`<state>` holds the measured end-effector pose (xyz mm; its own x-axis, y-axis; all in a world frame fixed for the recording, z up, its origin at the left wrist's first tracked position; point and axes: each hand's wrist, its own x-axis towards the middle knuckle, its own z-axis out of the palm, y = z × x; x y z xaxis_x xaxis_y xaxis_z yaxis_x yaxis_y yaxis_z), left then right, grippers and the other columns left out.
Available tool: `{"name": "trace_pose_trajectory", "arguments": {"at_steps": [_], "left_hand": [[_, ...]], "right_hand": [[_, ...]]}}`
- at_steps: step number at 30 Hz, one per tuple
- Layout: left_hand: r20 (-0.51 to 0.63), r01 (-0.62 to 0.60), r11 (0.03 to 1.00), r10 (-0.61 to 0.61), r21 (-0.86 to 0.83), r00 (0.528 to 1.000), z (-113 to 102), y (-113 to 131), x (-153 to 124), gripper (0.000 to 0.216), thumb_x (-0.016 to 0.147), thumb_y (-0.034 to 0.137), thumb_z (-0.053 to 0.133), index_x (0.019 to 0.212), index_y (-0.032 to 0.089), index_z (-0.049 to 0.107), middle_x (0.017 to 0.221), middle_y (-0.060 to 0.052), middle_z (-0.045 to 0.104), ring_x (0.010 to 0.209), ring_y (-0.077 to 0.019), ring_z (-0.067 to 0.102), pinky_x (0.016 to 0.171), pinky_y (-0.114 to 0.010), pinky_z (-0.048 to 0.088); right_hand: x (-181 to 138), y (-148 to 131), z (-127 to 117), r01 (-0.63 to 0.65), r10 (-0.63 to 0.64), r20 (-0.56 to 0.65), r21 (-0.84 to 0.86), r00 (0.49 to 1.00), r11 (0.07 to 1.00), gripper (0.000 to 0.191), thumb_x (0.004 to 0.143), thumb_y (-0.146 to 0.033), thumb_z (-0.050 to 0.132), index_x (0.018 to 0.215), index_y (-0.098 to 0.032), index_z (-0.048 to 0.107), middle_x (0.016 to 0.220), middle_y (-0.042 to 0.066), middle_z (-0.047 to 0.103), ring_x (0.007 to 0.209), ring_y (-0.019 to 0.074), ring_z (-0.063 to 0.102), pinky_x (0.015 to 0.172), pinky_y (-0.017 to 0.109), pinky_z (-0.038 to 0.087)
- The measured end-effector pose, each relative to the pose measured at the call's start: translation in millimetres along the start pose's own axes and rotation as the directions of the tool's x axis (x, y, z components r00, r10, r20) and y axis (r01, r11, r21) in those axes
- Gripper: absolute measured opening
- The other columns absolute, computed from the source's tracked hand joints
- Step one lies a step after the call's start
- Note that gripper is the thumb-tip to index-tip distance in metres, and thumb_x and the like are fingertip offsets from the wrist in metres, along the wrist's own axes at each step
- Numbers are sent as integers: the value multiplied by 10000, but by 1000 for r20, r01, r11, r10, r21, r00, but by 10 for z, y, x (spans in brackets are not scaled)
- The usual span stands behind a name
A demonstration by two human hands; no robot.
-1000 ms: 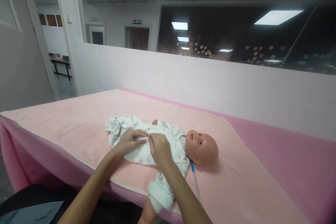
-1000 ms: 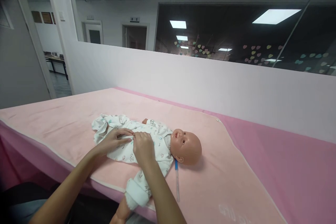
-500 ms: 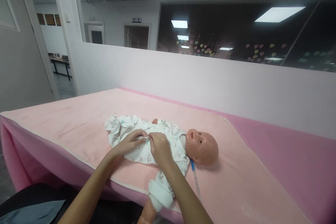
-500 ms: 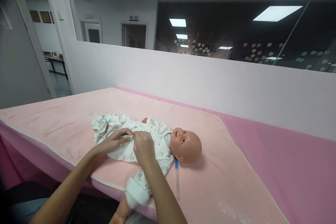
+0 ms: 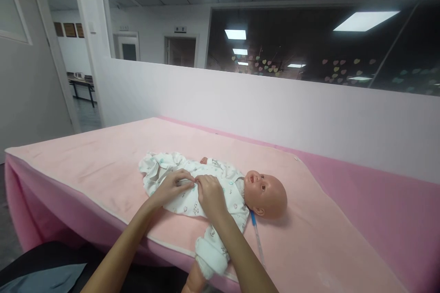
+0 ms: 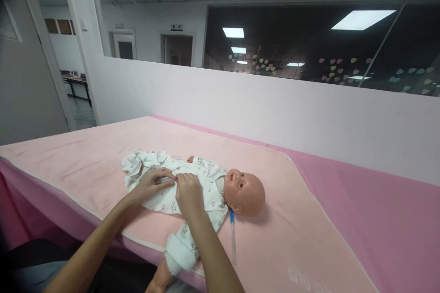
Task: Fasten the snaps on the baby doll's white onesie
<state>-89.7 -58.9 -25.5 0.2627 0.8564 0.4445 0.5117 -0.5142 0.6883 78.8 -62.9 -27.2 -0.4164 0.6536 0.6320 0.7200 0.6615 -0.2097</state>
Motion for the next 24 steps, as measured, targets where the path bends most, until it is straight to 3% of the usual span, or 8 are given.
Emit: {"name": "trace_pose_trajectory", "arguments": {"at_steps": [10, 15, 20, 24], "left_hand": [[46, -41, 999, 41, -1, 998, -4, -41, 3, 230, 724, 374, 591, 880, 231, 682, 991, -38, 619, 918, -184, 573, 830, -290, 440], [49, -25, 1000, 25, 11, 998, -21, 8, 0, 199, 738, 344, 575, 867, 221, 666, 972, -34, 621, 918, -179, 567, 860, -300, 422], [56, -18, 999, 16, 31, 998, -22, 43, -7, 235, 733, 380, 567, 867, 210, 658, 947, -42, 626, 901, -187, 566, 843, -304, 426], [50, 22, 999, -23, 33, 999, -23, 61, -19, 225, 721, 370, 567, 857, 215, 657, 962, -32, 626, 905, -183, 565, 834, -285, 420]], "right_hand": [[13, -9, -5, 19, -18, 18, -72, 1000, 997, 177, 826, -106, 396, 892, -187, 539, 786, 27, 574, 744, 161, 504, 711, 283, 384], [-44, -146, -192, 46, -37, 76, -127, 996, 991, 200, 778, -64, 417, 889, -180, 536, 846, 49, 562, 786, 174, 508, 736, 309, 399], [-505, -288, -552, -89, 86, -70, -43, 994, 995, 230, 804, -119, 427, 985, -214, 533, 939, 41, 587, 888, 183, 520, 776, 310, 402], [-1145, -113, -743, -229, 183, -280, -140, 942, 963, 191, 850, -248, 415, 953, -203, 569, 867, 53, 627, 828, 190, 557, 738, 304, 397]]}}
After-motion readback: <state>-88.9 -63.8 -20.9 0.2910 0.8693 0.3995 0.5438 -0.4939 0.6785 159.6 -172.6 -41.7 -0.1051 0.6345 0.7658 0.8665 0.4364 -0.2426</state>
